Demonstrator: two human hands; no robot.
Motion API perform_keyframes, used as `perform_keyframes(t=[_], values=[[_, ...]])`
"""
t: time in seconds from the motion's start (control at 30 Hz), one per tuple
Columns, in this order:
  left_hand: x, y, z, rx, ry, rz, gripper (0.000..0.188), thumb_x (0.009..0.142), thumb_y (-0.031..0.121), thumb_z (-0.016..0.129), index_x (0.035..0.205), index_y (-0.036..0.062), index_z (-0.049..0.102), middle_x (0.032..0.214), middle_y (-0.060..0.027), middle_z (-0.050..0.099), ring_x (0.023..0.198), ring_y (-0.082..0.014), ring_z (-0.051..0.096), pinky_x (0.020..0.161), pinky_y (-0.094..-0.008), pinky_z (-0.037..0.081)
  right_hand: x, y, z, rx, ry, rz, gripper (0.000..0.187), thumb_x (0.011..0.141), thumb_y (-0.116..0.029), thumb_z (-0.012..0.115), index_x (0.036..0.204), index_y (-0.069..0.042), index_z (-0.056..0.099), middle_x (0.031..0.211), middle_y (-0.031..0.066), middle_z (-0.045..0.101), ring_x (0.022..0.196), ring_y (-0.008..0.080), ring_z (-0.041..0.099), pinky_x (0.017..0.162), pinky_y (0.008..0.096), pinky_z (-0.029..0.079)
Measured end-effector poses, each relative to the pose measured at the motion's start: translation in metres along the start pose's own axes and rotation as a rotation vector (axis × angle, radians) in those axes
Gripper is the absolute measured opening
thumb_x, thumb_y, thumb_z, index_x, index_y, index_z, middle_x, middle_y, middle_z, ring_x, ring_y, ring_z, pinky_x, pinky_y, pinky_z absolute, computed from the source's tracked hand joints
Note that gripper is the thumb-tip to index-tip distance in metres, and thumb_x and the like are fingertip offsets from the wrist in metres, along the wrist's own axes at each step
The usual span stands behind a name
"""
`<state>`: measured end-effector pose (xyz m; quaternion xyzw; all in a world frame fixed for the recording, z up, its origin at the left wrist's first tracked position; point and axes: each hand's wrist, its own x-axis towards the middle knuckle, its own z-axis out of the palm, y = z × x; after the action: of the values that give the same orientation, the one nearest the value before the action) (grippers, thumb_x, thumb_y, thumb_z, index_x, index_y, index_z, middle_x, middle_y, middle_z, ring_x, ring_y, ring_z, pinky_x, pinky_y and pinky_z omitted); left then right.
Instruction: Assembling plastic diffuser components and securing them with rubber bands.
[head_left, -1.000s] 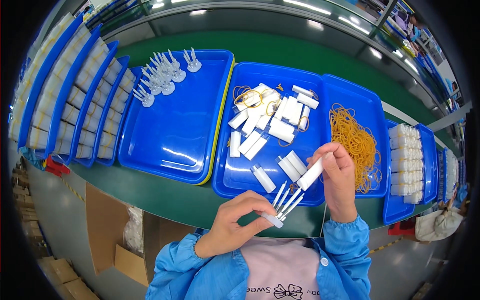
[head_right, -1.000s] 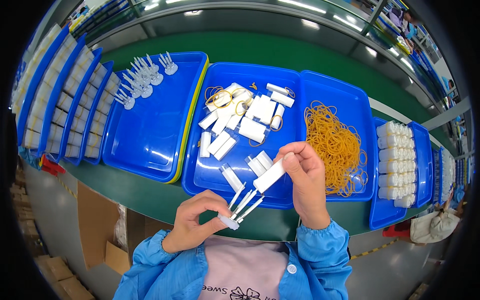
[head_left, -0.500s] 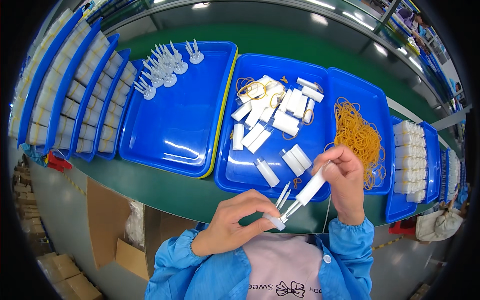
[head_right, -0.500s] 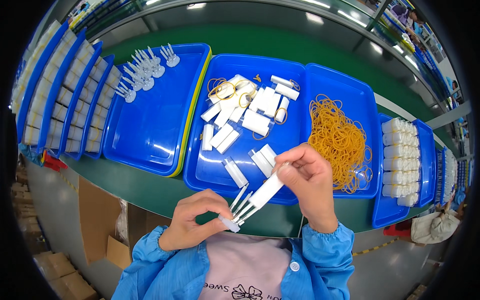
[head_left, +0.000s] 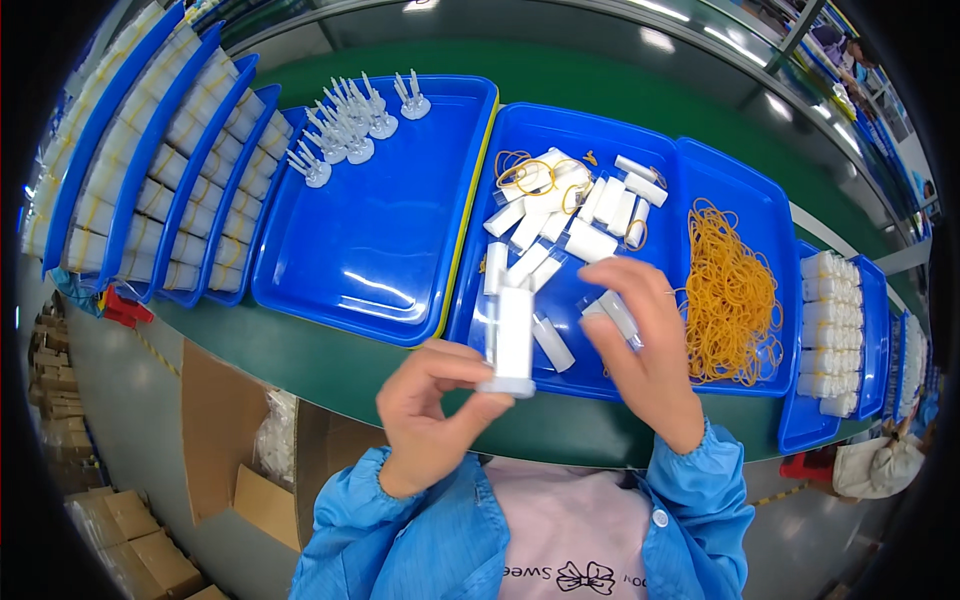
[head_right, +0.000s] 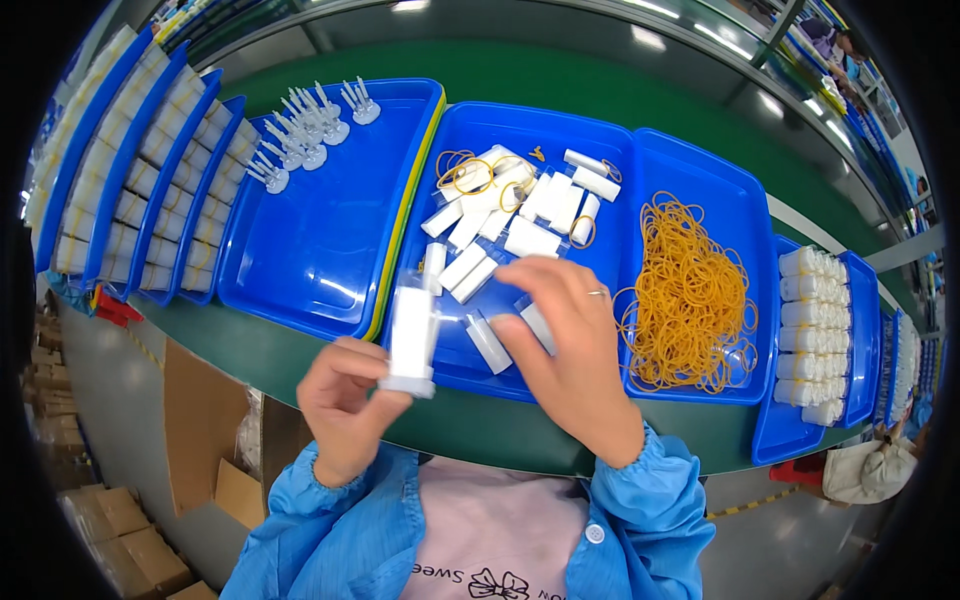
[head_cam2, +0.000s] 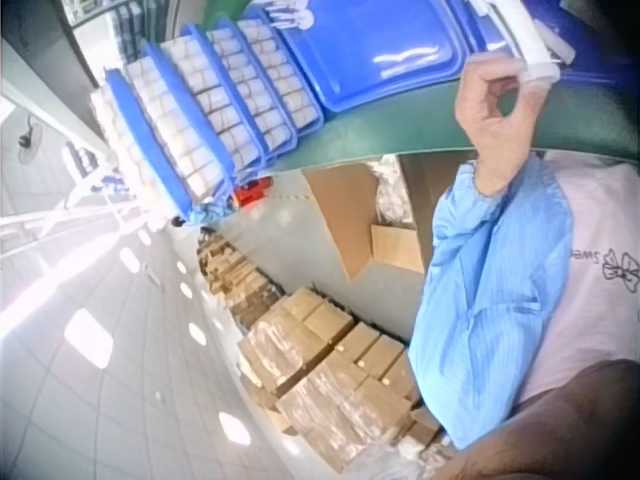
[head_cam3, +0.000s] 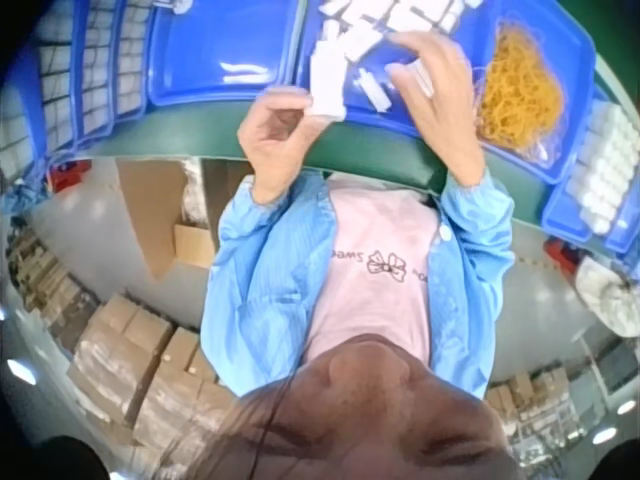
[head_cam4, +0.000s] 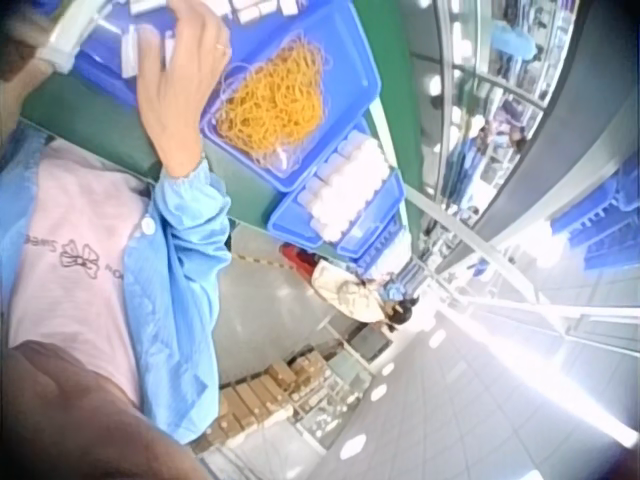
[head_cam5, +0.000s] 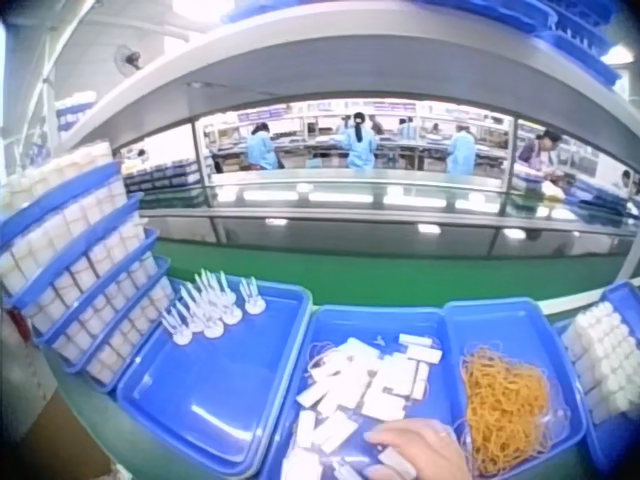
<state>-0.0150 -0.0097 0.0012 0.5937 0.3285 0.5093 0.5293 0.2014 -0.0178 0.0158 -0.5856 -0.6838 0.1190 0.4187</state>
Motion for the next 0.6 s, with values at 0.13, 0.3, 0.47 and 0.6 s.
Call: perform_keyframes(t=[0.13,0.3,0.47,0.6], values=[[0.003,0.001,-0.012,-0.010,0.101,0.052,0.023,0.074,-0.006,0.075,0.093,-0.0025,0.062,0.095,-0.0122,0.060,0.084,-0.0155,0.062,0.075,-0.0279,0.055,0.000,-0.004,0.027,-0.394,-0.364,-0.064,0.046,0.072,-0.019,0.075,0.113,-0.007,0.057,0.088,0.0086,0.062,0.088,0.0256,0.055,0.078,0.0391,0.036],[0.003,-0.003,-0.020,0.089,0.146,0.061,0.020,0.075,-0.006,0.074,0.093,-0.0016,0.066,0.095,-0.0110,0.061,0.084,-0.0163,0.061,0.074,-0.0283,0.052,-0.003,-0.001,0.033,-0.230,-0.284,-0.054,0.047,0.077,-0.010,0.069,0.121,-0.005,0.056,0.089,0.0129,0.064,0.086,0.0279,0.059,0.076,0.0409,0.042],[-0.001,-0.001,-0.021,0.149,0.004,0.068,0.020,0.073,-0.007,0.073,0.091,0.0002,0.071,0.093,-0.0105,0.063,0.083,-0.0178,0.061,0.070,-0.0283,0.049,0.005,0.002,0.003,0.737,0.055,0.418,0.045,0.091,-0.001,0.050,0.135,-0.002,0.044,0.105,0.0144,0.064,0.093,0.0211,0.066,0.082,0.0321,0.053],[-0.001,0.010,-0.004,0.181,-0.175,0.120,0.024,0.070,-0.008,0.073,0.090,0.0051,0.074,0.088,-0.0080,0.064,0.078,-0.0177,0.061,0.067,-0.0269,0.049,0.010,0.009,-0.012,1.183,0.148,0.578,0.044,0.092,-0.005,0.051,0.134,0.000,0.042,0.112,0.0149,0.062,0.100,0.0255,0.064,0.091,0.0365,0.052]])
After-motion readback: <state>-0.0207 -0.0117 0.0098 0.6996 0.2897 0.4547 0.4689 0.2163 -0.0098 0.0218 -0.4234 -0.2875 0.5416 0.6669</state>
